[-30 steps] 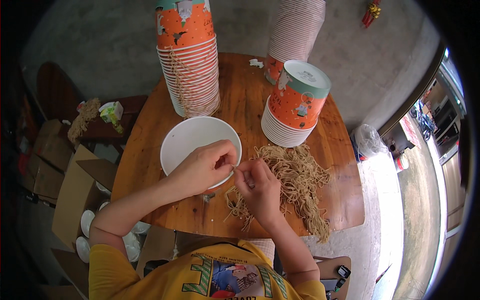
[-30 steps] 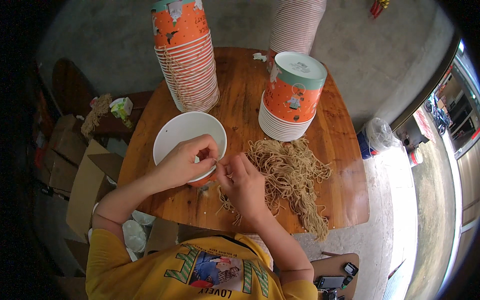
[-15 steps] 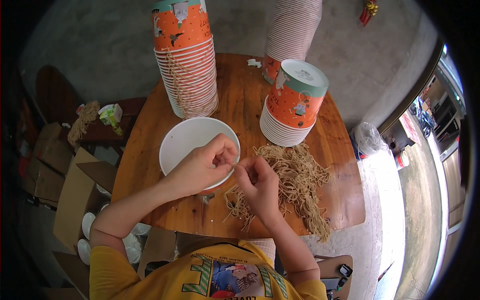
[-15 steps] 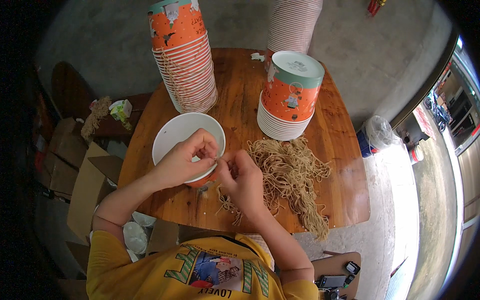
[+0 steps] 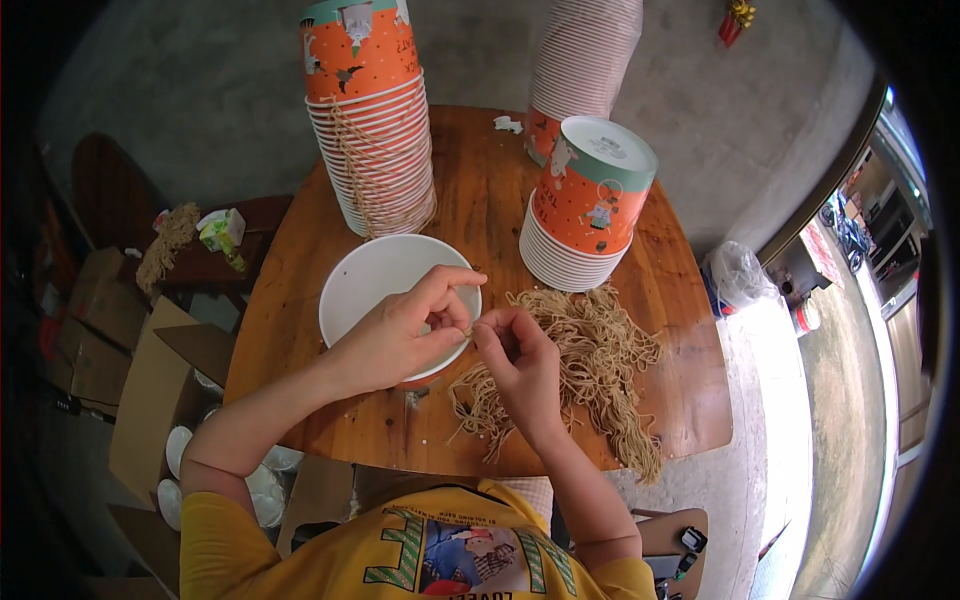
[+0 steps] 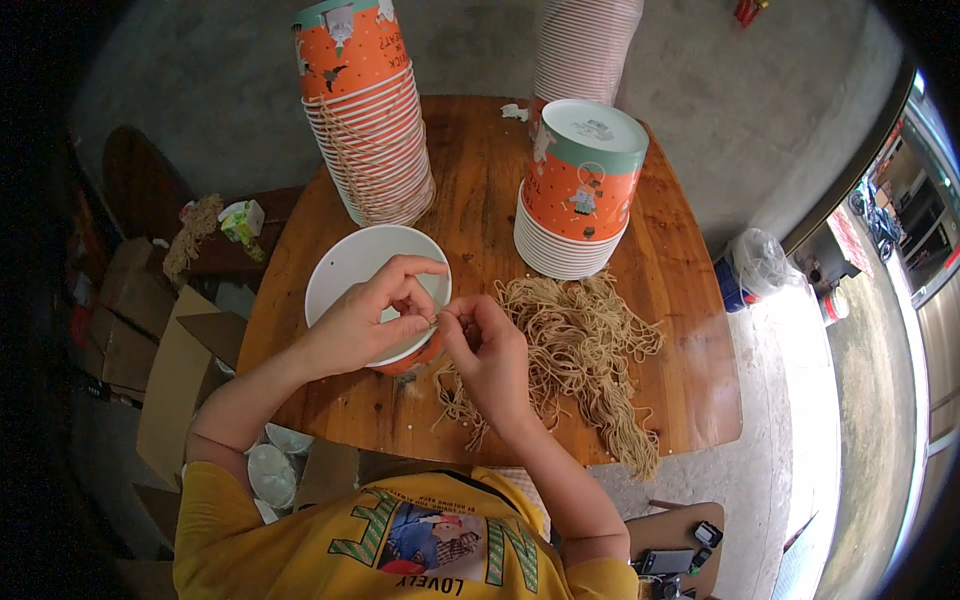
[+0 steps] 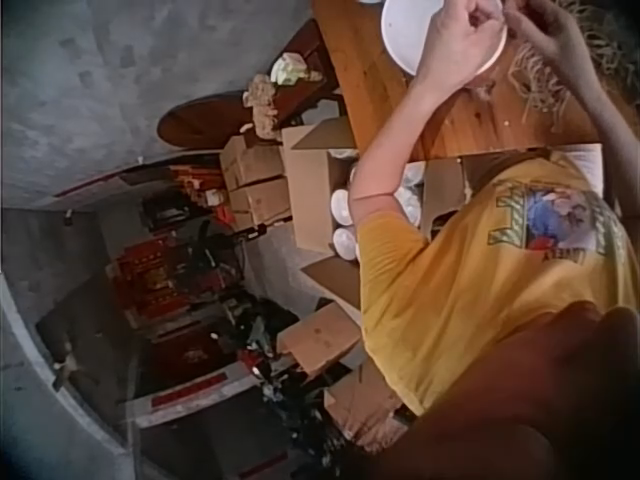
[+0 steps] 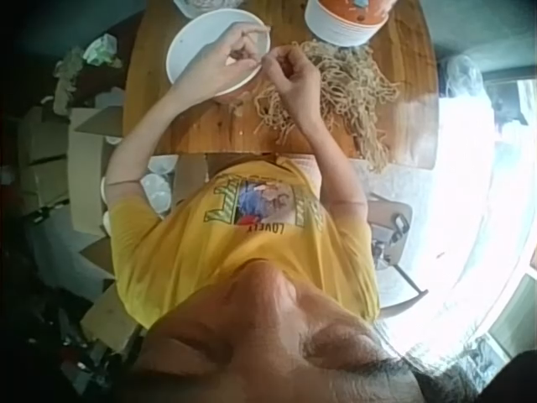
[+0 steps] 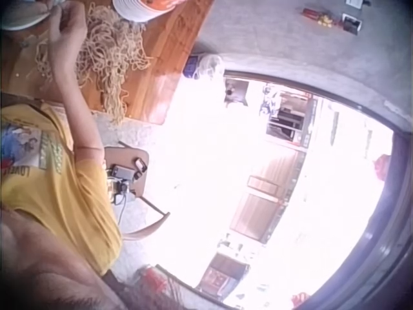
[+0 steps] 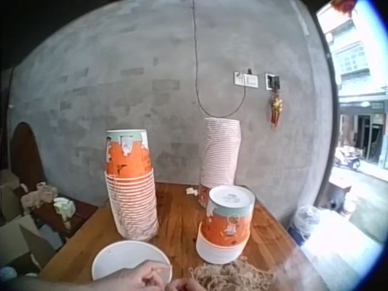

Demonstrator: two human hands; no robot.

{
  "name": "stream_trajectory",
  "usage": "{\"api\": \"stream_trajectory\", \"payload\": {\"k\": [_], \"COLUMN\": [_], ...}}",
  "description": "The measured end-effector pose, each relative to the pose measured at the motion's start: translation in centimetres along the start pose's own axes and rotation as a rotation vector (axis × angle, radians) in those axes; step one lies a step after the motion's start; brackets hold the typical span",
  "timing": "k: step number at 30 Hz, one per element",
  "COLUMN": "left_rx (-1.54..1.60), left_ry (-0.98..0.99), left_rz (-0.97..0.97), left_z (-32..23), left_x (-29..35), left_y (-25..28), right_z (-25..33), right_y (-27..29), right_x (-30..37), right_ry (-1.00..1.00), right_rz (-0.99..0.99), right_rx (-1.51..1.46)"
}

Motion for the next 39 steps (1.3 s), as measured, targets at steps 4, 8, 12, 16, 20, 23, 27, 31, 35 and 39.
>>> {"api": "stream_trajectory", "payload": {"k": [4,8,12,16,20,23,27,31,35,39], "left_rx": [-0.033,-0.035,-0.095,-0.164,-0.142,-0.077,0.009,0.051,0.051,-0.030], "left_ry": [0.017,0.009,-0.049,-0.119,-0.144,-0.076,-0.004,0.013,0.041,-0.007], "left_rz": [-0.012,-0.017,-0.005,0.011,0.005,0.007,0.006,0.007,0.013,0.023], "left_z": [-0.3,-0.2,-0.4,-0.6,-0.5,-0.2,0.1,0.6,0.4,-0.5], "left_x": [-0.1,0.0,0.0,0.1,0.1,0.0,-0.3,-0.3,-0.3,-0.1], "left_y": [0.1,0.1,0.2,0.2,0.2,0.4,0.3,0.3,0.4,0.2], "right_z": [0.7,0.7,-0.1,-0.1,-0.4,0.1,0.3,0.8,0.5,0.5], "right_y": [0.2,0.2,0.1,0.0,0.1,0.1,0.3,0.4,0.4,0.4], "right_x": [0.1,0.3,0.2,0.1,0.0,0.2,0.4,1.0,1.1,1.0], "right_ry": [0.119,0.180,0.046,-0.116,-0.110,0.032,0.162,0.156,0.311,0.248], "right_rz": [0.010,0.017,0.053,0.074,0.076,0.068,-0.024,0.015,0.007,0.017], "right_rx": [0.160,0.151,0.026,-0.149,-0.086,0.075,0.141,0.120,0.153,0.169]}}
Point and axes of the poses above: each hand's wrist, its own x-axis away from the middle knuckle, its own y-axis out of the back of the hand, z = x × y, the point moved 2 cm from there along -x, towards the middle knuckle, and after that the axes turned 15 degrees about -z, right-handed, at the moved point
